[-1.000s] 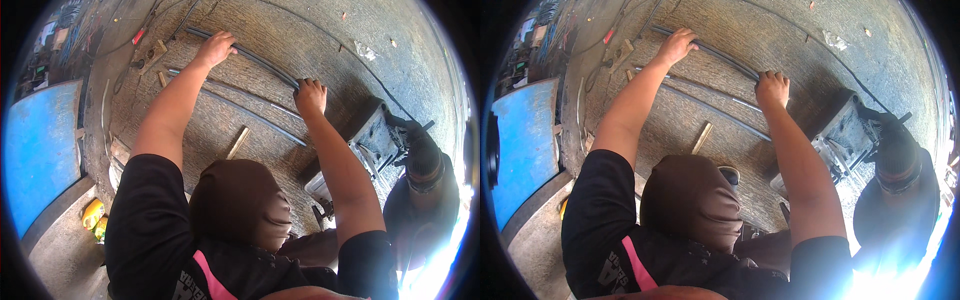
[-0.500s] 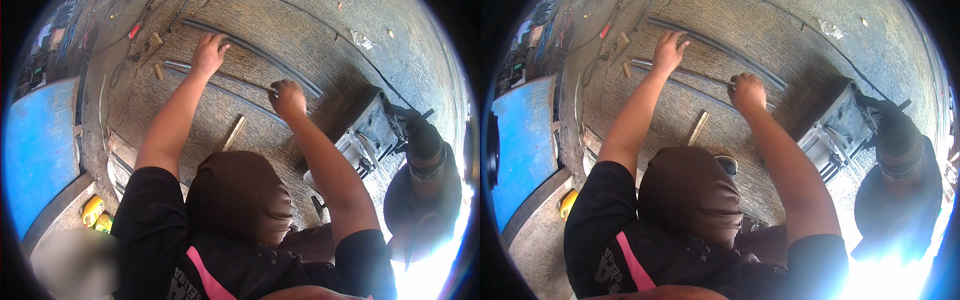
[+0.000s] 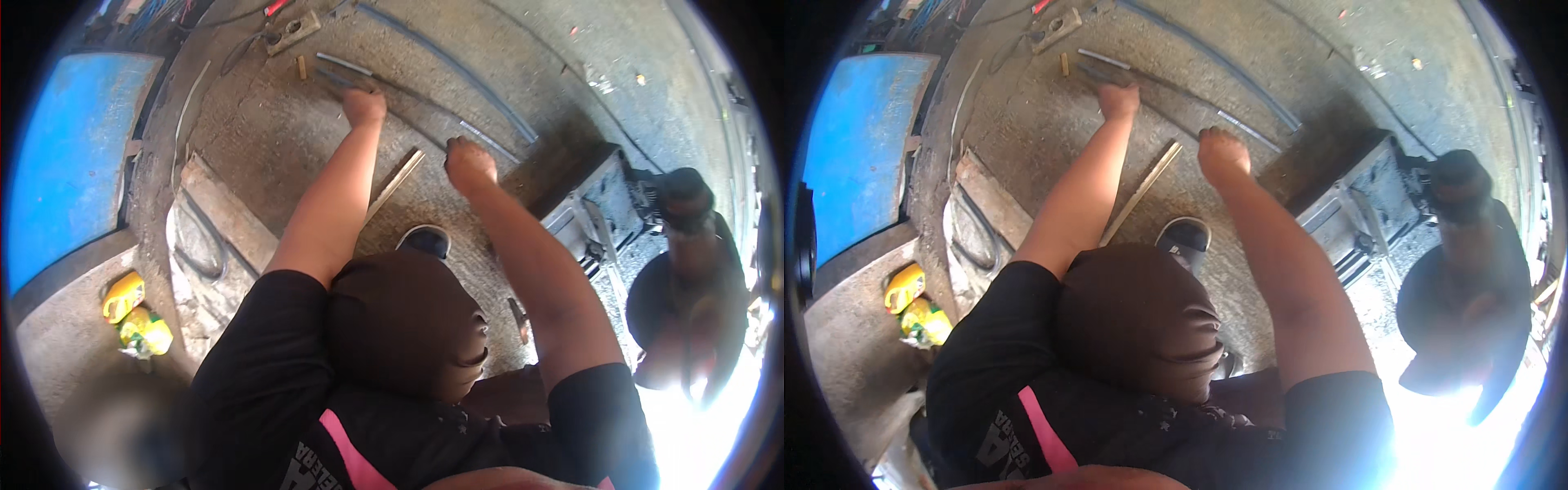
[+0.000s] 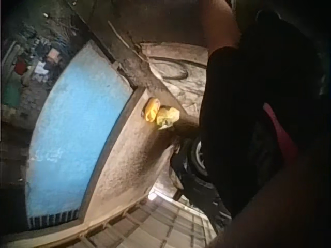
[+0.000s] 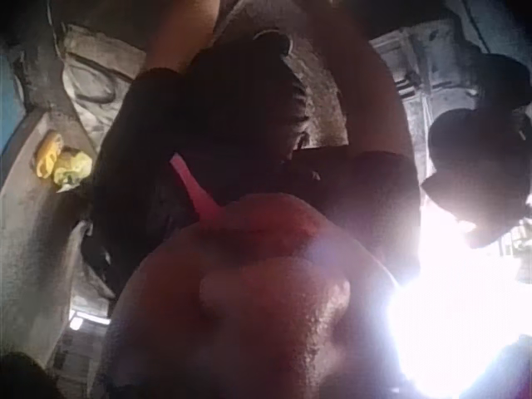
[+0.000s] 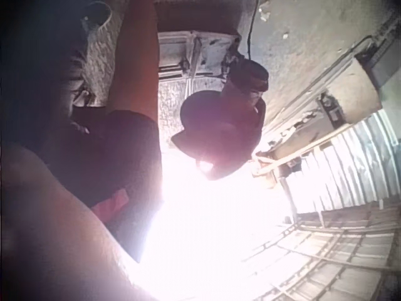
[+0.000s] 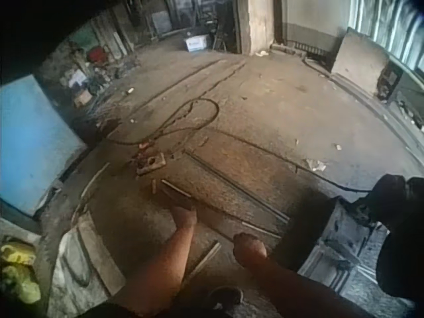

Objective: Use a chop saw to cut thin metal rods to a specific length.

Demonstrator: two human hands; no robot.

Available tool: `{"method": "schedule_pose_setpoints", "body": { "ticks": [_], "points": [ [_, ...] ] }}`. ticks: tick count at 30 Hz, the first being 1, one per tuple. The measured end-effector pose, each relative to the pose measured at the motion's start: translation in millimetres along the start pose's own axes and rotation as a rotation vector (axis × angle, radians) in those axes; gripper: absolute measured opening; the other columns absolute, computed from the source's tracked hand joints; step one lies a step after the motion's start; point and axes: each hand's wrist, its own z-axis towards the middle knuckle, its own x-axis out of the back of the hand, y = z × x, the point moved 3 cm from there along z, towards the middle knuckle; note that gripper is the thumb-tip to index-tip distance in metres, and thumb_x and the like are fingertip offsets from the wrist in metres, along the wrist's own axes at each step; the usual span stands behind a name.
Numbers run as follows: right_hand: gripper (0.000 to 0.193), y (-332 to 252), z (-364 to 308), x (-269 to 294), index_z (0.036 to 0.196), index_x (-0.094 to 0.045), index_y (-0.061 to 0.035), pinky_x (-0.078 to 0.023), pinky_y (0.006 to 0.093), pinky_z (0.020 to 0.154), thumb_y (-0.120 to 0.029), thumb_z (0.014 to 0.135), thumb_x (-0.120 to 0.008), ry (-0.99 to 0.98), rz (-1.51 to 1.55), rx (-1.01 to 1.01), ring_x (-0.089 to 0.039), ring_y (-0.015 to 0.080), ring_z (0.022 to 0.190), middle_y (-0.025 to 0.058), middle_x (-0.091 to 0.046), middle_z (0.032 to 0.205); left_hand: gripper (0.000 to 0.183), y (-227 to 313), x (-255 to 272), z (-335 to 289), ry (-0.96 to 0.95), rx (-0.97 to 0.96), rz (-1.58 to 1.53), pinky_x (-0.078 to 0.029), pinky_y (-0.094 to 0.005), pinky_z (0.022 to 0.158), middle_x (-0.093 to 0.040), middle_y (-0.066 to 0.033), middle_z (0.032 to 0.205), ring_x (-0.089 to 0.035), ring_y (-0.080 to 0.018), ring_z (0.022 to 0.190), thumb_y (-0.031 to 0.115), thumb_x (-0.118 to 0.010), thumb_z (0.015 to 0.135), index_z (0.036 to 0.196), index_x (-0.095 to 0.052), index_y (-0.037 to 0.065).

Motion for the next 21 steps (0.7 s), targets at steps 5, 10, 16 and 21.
{"method": "schedule_pose_setpoints", "body": {
  "ticks": [5,10,16,21],
  "points": [
    [0.025,-0.5,-41.8,48.5,0.107,-0.058,-0.0032,-0.051,0.0405,0.085,-0.01,0.087,-0.045,0.08,-0.041,-0.075,-0.059,0.0306,0.104,0.0149,-0.059,0.11,0.03,20.0,22.6,-22.7,-0.124,0.282,-0.637,-0.057,-0.0368,0.075,-0.061,-0.0174,0.1,-0.064,-0.0298,0.086,0.006,-0.065,0.08,0.105,-0.054,-0.008],
    [0.025,9.2,-110.8,96.7,0.112,-0.055,-0.0087,-0.054,0.0428,0.076,-0.013,0.089,-0.044,0.153,-0.139,-0.212,-0.064,0.0308,0.095,0.0154,-0.054,0.118,0.023,77.2,66.1,-88.2,-0.49,0.284,-1.042,-0.058,-0.0363,0.075,-0.055,-0.0168,0.111,-0.06,-0.0261,0.091,0.005,-0.059,0.087,0.106,-0.052,-0.005],
    [0.033,35.8,-208.3,122.5,0.121,-0.053,-0.0137,-0.055,0.0419,0.072,-0.018,0.089,-0.045,0.499,-0.082,-0.475,-0.066,0.0338,0.087,0.021,-0.039,0.138,0.034,133.7,87.6,-159.9,-0.962,0.136,-1.344,-0.056,-0.0439,0.079,-0.053,-0.0154,0.103,-0.057,-0.0288,0.095,0.02,-0.06,0.088,0.113,-0.048,-0.001],
    [0.04,47.1,-261.4,125.8,0.127,-0.049,-0.0124,-0.051,0.0417,0.084,-0.016,0.087,-0.045,0.797,0.136,-0.535,-0.06,0.0372,0.101,0.0262,-0.034,0.139,0.033,188.9,122.7,-198.3,-1.141,0.18,-1.155,-0.058,-0.0431,0.083,-0.055,-0.0182,0.108,-0.06,-0.0299,0.095,0.02,-0.052,0.093,0.113,-0.044,-0.005]
  ]
}}
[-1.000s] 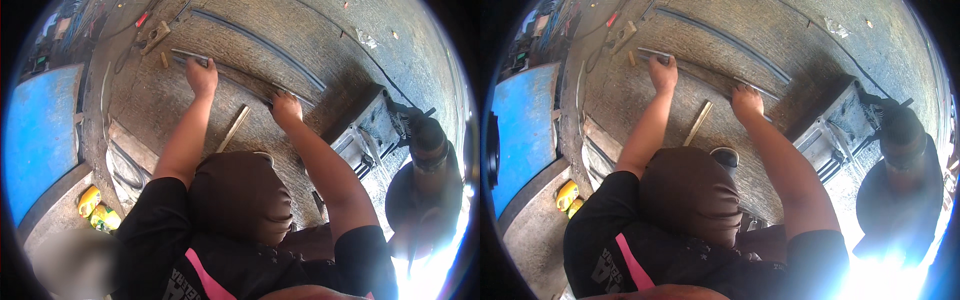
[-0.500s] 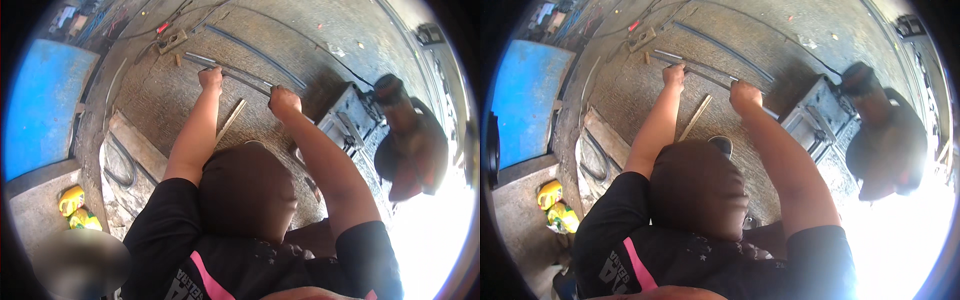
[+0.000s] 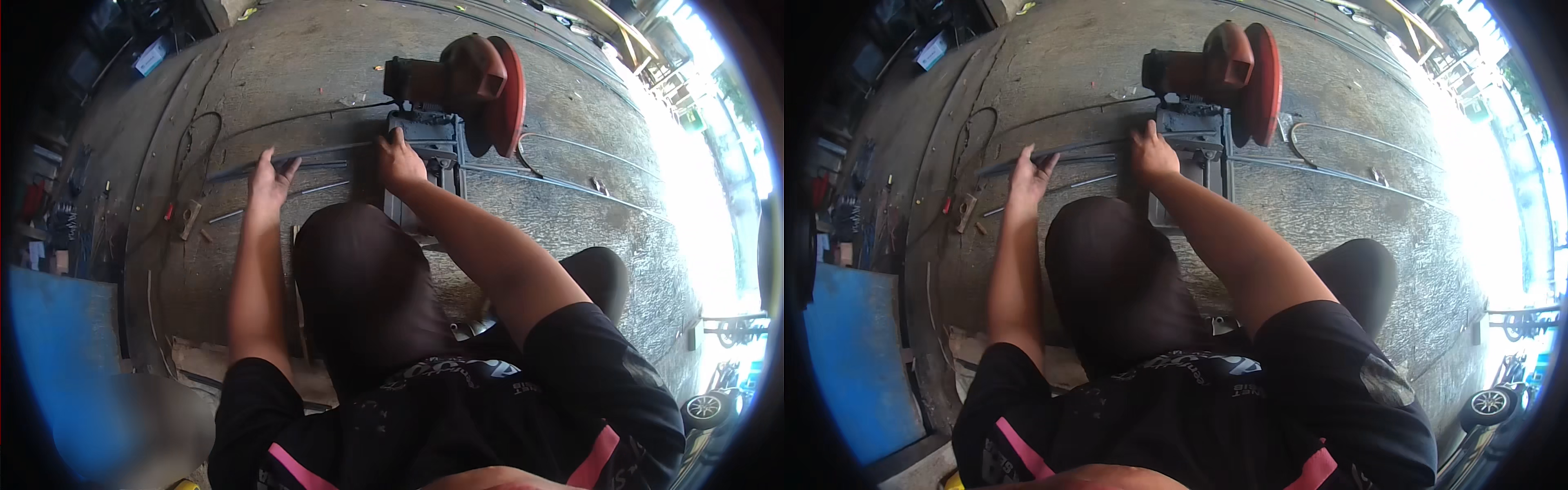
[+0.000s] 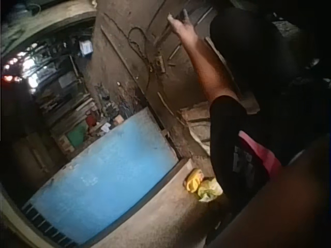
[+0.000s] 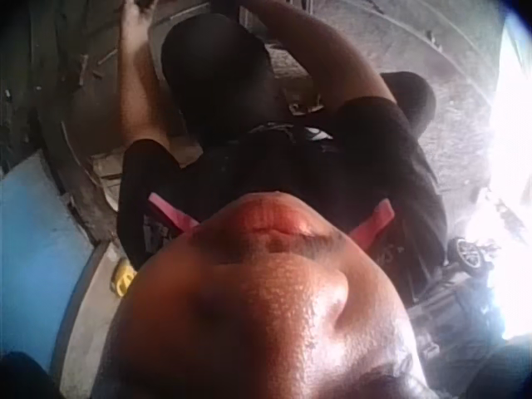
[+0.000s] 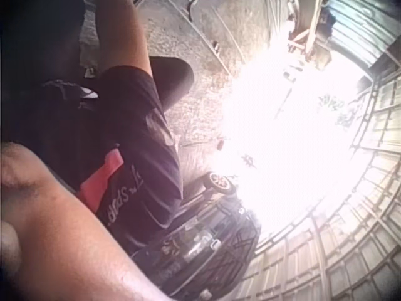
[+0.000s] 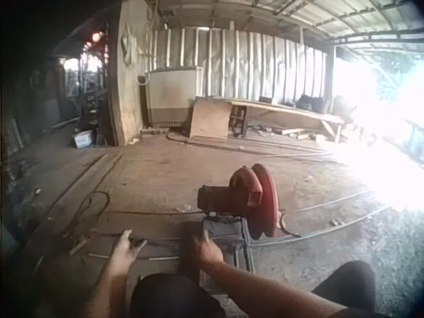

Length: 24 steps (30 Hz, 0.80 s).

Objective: Use a chop saw to cut thin metal rods to a specific length.

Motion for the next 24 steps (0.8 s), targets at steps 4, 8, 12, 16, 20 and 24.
{"method": "schedule_pose_setpoints", "body": {
  "ticks": [4,8,12,16,20,24],
  "points": [
    [0.046,14.4,-5.9,12.3,0.129,-0.044,-0.0055,-0.046,0.0413,0.094,-0.011,0.084,-0.049,0.026,0.139,-0.059,-0.054,0.0389,0.11,0.0298,-0.03,0.14,0.034,18.4,-68.3,-18.9,-0.005,-0.065,0.202,-0.056,-0.0464,0.086,-0.052,-0.0204,0.114,-0.057,-0.0328,0.101,0.016,-0.047,0.094,0.119,-0.041,-0.006],
    [0.056,31.4,1.6,13.5,0.134,-0.038,-0.0012,-0.04,0.0389,0.102,-0.01,0.08,-0.053,-0.093,0.284,-0.166,-0.043,0.0411,0.124,0.0294,-0.028,0.14,0.033,29.1,-121.0,-26.2,-0.028,-0.099,0.413,-0.052,-0.0511,0.09,-0.048,-0.0238,0.12,-0.054,-0.0366,0.107,0.009,-0.039,0.096,0.123,-0.036,-0.008],
    [0.056,39.2,12.0,10.5,0.129,-0.039,0.005,-0.042,0.0394,0.101,-0.008,0.077,-0.055,-0.084,0.108,0.063,-0.038,0.043,0.126,0.0299,-0.031,0.136,0.032,25.8,-143.3,-14.2,0.071,-0.051,0.509,-0.052,-0.0516,0.09,-0.049,-0.0246,0.119,-0.053,-0.0382,0.107,0.007,-0.035,0.096,0.123,-0.035,-0.009],
    [0.05,59.1,16.5,-12.5,0.125,-0.043,0.0029,-0.045,0.0428,0.096,-0.007,0.078,-0.054,-0.16,0.341,-0.198,-0.045,0.0433,0.119,0.0284,-0.032,0.133,0.032,1.8,-139.4,6.4,0.149,-0.044,0.57,-0.052,-0.0518,0.09,-0.045,-0.0266,0.121,-0.053,-0.0396,0.107,0.006,-0.034,0.095,0.123,-0.034,-0.009],
    [0.049,76.8,23.9,-42.0,0.126,-0.044,-0.0035,-0.047,0.0473,0.091,-0.006,0.078,-0.054,-0.185,0.356,-0.311,-0.052,0.0428,0.111,0.0282,-0.032,0.13,0.033,-12.4,-134.1,41.8,0.209,0.029,0.629,-0.053,-0.051,0.09,-0.041,-0.0272,0.125,-0.053,-0.0397,0.107,0.006,-0.035,0.094,0.123,-0.034,-0.009],
    [0.046,81.5,31.5,-62.4,0.123,-0.043,-0.0013,-0.046,0.0461,0.093,-0.005,0.078,-0.053,-0.073,0.373,-0.23,-0.051,0.0421,0.111,0.0279,-0.033,0.129,0.033,-24.2,-125.4,83.6,0.267,0.139,0.601,-0.054,-0.0495,0.089,-0.042,-0.0262,0.125,-0.053,-0.0396,0.107,0.007,-0.035,0.094,0.123,-0.035,-0.009]
  ]
}}
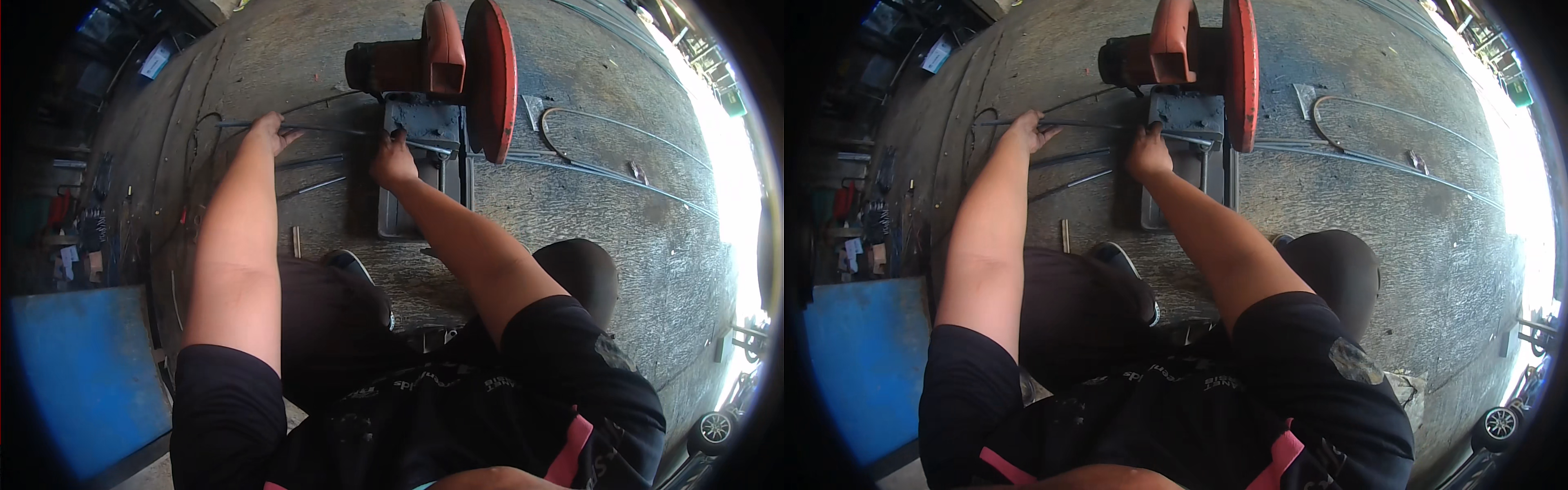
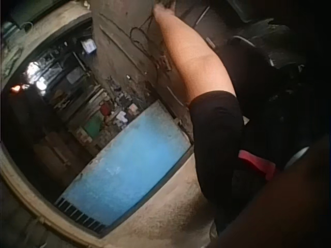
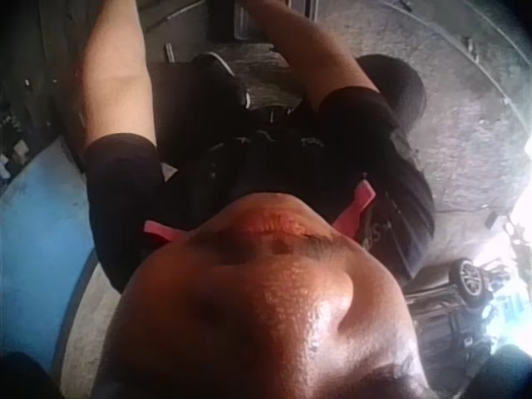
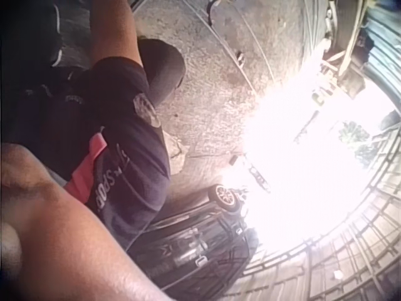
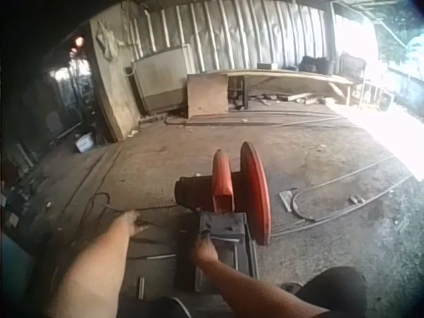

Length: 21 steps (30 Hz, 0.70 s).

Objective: Use a chop saw to cut thin metal rods to a specific length.

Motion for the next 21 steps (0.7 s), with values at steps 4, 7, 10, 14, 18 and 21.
{"method": "schedule_pose_setpoints", "body": {
  "ticks": [4,7,10,14,18,21],
  "points": [
    [0.046,22.8,13.9,-1.9,0.122,-0.045,-0.0001,-0.044,0.0436,0.096,-0.007,0.078,-0.055,-0.015,-0.084,-0.143,-0.048,0.0401,0.114,0.0264,-0.035,0.128,0.03,-43.6,-16.2,48.4,-0.008,0.095,-0.049,-0.055,-0.0524,0.085,-0.044,-0.0245,0.125,-0.053,-0.0394,0.109,0.009,-0.035,0.095,0.121,-0.038,-0.007],
    [0.047,37.4,15.6,-2.1,0.121,-0.046,0.0023,-0.043,0.0429,0.097,-0.011,0.078,-0.055,-0.086,-0.089,-0.203,-0.047,0.0418,0.115,0.0285,-0.036,0.127,0.03,-80.9,-12.7,77.3,-0.003,0.199,-0.186,-0.054,-0.0575,0.084,-0.043,-0.0219,0.128,-0.051,-0.0384,0.111,0.011,-0.035,0.096,0.121,-0.042,-0.003],
    [0.046,43.8,11.3,-5.6,0.119,-0.049,0.0039,-0.043,0.0427,0.098,-0.013,0.077,-0.054,-0.08,-0.03,-0.225,-0.047,0.0435,0.115,0.0296,-0.038,0.126,0.029,-111.3,-15.0,93.6,0.069,0.241,-0.269,-0.053,-0.0592,0.084,-0.042,-0.0192,0.131,-0.049,-0.0368,0.114,0.011,-0.036,0.096,0.121,-0.044,0.0],
    [0.041,50.1,10.3,-13.2,0.116,-0.053,0.0022,-0.043,0.0419,0.096,-0.013,0.078,-0.052,-0.141,-0.158,-0.236,-0.046,0.0401,0.116,0.0235,-0.042,0.125,0.028,-126.9,-24.9,100.7,0.097,0.218,-0.185,-0.052,-0.058,0.086,-0.042,-0.0158,0.132,-0.049,-0.0347,0.113,0.011,-0.038,0.095,0.12,-0.047,0.006],
    [0.035,53.4,16.7,-25.5,0.116,-0.056,-0.006,-0.04,0.0393,0.097,-0.017,0.084,-0.046,-0.162,-0.304,-0.134,-0.047,0.0347,0.116,0.0197,-0.046,0.123,0.027,-115.6,-19.3,116.3,0.184,0.202,-0.065,-0.052,-0.0577,0.085,-0.046,-0.0157,0.127,-0.05,-0.0328,0.11,0.012,-0.041,0.093,0.119,-0.048,0.008],
    [0.043,58.3,20.5,-38.0,0.119,-0.051,0.0005,-0.039,0.0402,0.099,-0.014,0.078,-0.051,-0.174,-0.259,-0.064,-0.044,0.0353,0.118,0.0205,-0.045,0.121,0.026,-119.0,-12.7,136.2,0.166,0.167,-0.144,-0.053,-0.0527,0.085,-0.05,-0.0147,0.119,-0.051,-0.0304,0.107,0.015,-0.042,0.093,0.118,-0.05,0.009]
  ]
}}
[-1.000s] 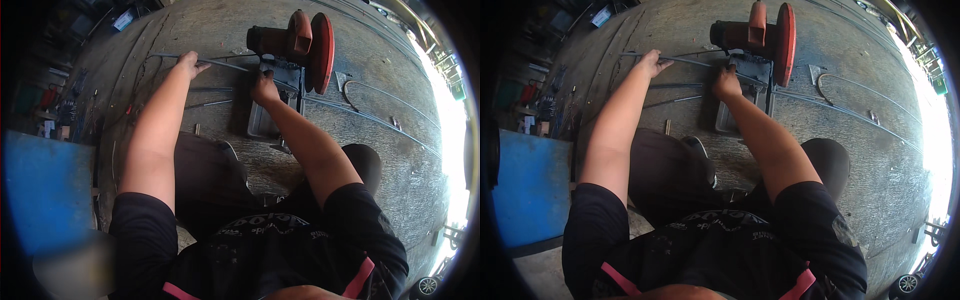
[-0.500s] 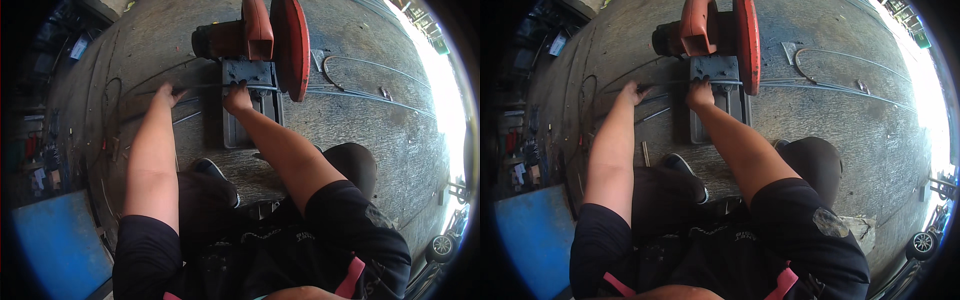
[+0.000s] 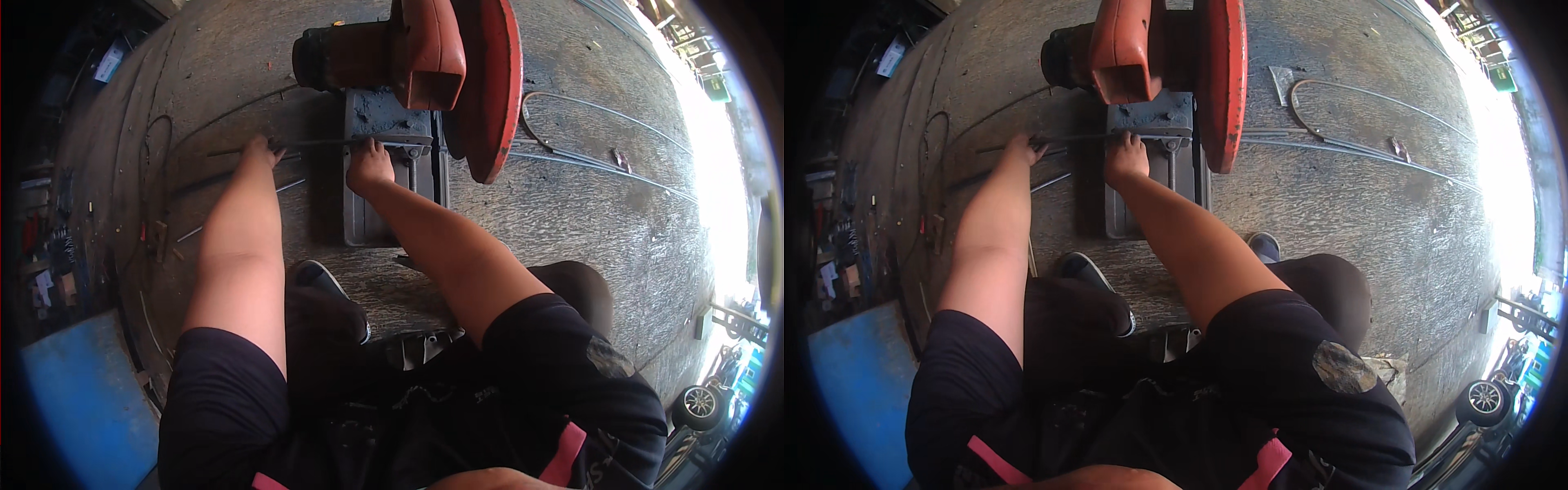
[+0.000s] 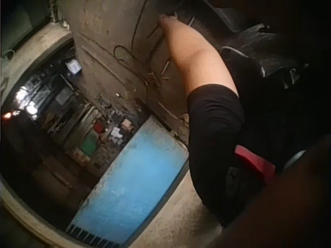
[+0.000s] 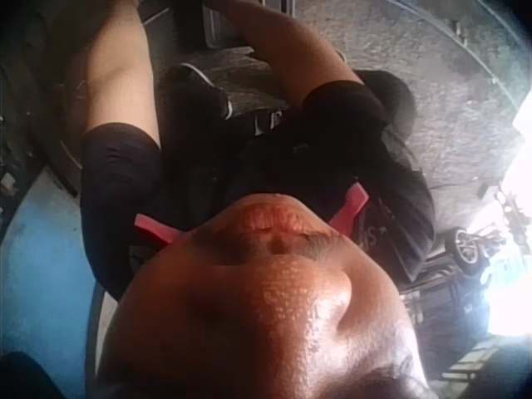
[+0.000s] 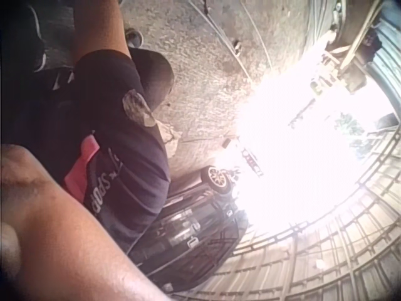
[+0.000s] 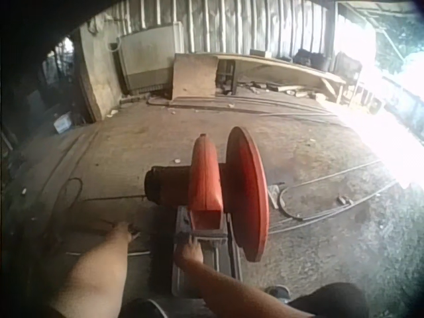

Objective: Use a chop saw to cut thin metal rods to a specific length.

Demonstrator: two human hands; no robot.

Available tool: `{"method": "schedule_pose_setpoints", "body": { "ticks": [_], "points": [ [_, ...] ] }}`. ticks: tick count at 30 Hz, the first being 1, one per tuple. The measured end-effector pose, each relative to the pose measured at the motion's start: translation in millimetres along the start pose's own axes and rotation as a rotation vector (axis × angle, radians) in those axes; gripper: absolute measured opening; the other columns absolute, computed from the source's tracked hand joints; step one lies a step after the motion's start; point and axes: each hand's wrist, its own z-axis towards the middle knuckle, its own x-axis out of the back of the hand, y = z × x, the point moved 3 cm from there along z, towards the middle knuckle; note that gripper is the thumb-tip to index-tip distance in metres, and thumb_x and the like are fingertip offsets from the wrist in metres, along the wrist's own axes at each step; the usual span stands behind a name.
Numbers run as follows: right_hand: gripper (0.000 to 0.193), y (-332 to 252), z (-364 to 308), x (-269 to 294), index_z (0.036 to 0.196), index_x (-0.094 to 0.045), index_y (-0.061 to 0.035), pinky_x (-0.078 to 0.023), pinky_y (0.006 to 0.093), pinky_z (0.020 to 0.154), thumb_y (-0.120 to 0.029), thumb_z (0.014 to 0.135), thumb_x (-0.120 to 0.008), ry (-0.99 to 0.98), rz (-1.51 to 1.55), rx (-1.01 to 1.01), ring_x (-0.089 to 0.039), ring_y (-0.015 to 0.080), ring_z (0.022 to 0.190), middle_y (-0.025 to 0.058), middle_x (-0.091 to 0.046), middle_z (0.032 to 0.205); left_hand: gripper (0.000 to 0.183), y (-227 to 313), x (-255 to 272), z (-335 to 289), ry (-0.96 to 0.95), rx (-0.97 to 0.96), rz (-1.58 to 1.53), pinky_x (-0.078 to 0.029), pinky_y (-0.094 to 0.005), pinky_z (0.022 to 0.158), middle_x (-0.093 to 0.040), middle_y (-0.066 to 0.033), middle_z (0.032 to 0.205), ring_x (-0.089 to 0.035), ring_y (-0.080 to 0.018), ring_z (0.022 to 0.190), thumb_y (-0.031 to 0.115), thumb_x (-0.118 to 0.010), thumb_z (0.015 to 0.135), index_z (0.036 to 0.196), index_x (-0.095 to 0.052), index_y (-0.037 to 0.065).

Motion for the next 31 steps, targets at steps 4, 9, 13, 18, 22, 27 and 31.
{"method": "schedule_pose_setpoints", "body": {
  "ticks": [4,9,13,18,22,27,31],
  "points": [
    [0.043,7.4,1.1,-13.1,0.12,-0.05,0.0,-0.036,0.0402,0.1,-0.013,0.08,-0.048,0.139,-0.051,0.054,-0.043,0.0358,0.117,0.0205,-0.045,0.123,0.022,-36.0,-0.4,28.9,0.181,0.051,-0.226,-0.049,-0.0449,0.08,-0.056,-0.0119,0.105,-0.057,-0.0246,0.094,0.014,-0.039,0.092,0.107,-0.055,0.009],
    [0.042,20.0,2.4,-19.6,0.122,-0.05,-0.0002,-0.036,0.0402,0.099,-0.012,0.082,-0.046,0.032,-0.003,0.021,-0.041,0.0352,0.118,0.0204,-0.044,0.126,0.02,-57.4,-1.1,45.2,0.193,-0.002,-0.27,-0.043,-0.0414,0.077,-0.058,-0.0077,0.089,-0.057,-0.0206,0.08,0.016,-0.037,0.091,0.093,-0.056,0.008],
    [0.042,10.3,7.9,-10.2,0.119,-0.052,0.0001,-0.038,0.0399,0.098,-0.014,0.08,-0.048,0.006,0.04,-0.049,-0.04,0.0344,0.118,0.0195,-0.042,0.129,0.024,-57.3,-10.1,41.7,0.083,-0.041,-0.354,-0.041,-0.0444,0.08,-0.058,-0.006,0.085,-0.056,-0.0208,0.078,0.019,-0.035,0.092,0.089,-0.055,0.007],
    [0.043,11.7,12.5,-5.9,0.117,-0.058,-0.0005,-0.038,0.037,0.101,-0.016,0.078,-0.049,-0.063,0.077,-0.126,-0.041,0.0348,0.119,0.0203,-0.038,0.137,0.019,-88.0,-24.1,30.4,0.029,0.081,-0.409,-0.039,-0.0502,0.087,-0.057,-0.006,0.09,-0.055,-0.0242,0.079,0.021,-0.036,0.094,0.1,-0.051,0.01],
    [0.045,9.8,7.4,-25.7,0.119,-0.058,-0.0023,-0.039,0.038,0.1,-0.021,0.079,-0.052,-0.118,-0.067,-0.111,-0.037,0.0343,0.124,0.0167,-0.036,0.141,0.015,-111.9,-31.9,18.2,-0.032,0.213,-0.43,-0.041,-0.0515,0.088,-0.056,-0.0064,0.091,-0.055,-0.0246,0.079,0.018,-0.039,0.094,0.099,-0.05,0.009],
    [0.049,11.1,3.7,-37.1,0.126,-0.054,-0.0047,-0.033,0.0384,0.107,-0.023,0.08,-0.052,-0.086,-0.135,-0.076,-0.024,0.0385,0.136,0.0191,-0.03,0.146,0.015,-105.0,-33.9,21.8,-0.013,0.136,-0.256,-0.054,-0.048,0.07,-0.057,-0.0088,0.077,-0.06,-0.0242,0.07,0.012,-0.04,0.094,0.089,-0.052,0.004],
    [0.059,9.8,-0.8,-25.5,0.136,-0.043,-0.0088,-0.022,0.0371,0.113,-0.023,0.08,-0.055,-0.172,0.12,-0.098,-0.013,0.0383,0.14,0.0172,-0.02,0.151,0.012,-89.4,-32.2,26.3,0.071,0.022,-0.187,-0.056,-0.0474,0.066,-0.059,-0.0103,0.078,-0.062,-0.0256,0.069,0.008,-0.042,0.092,0.091,-0.053,0.004]
  ]
}}
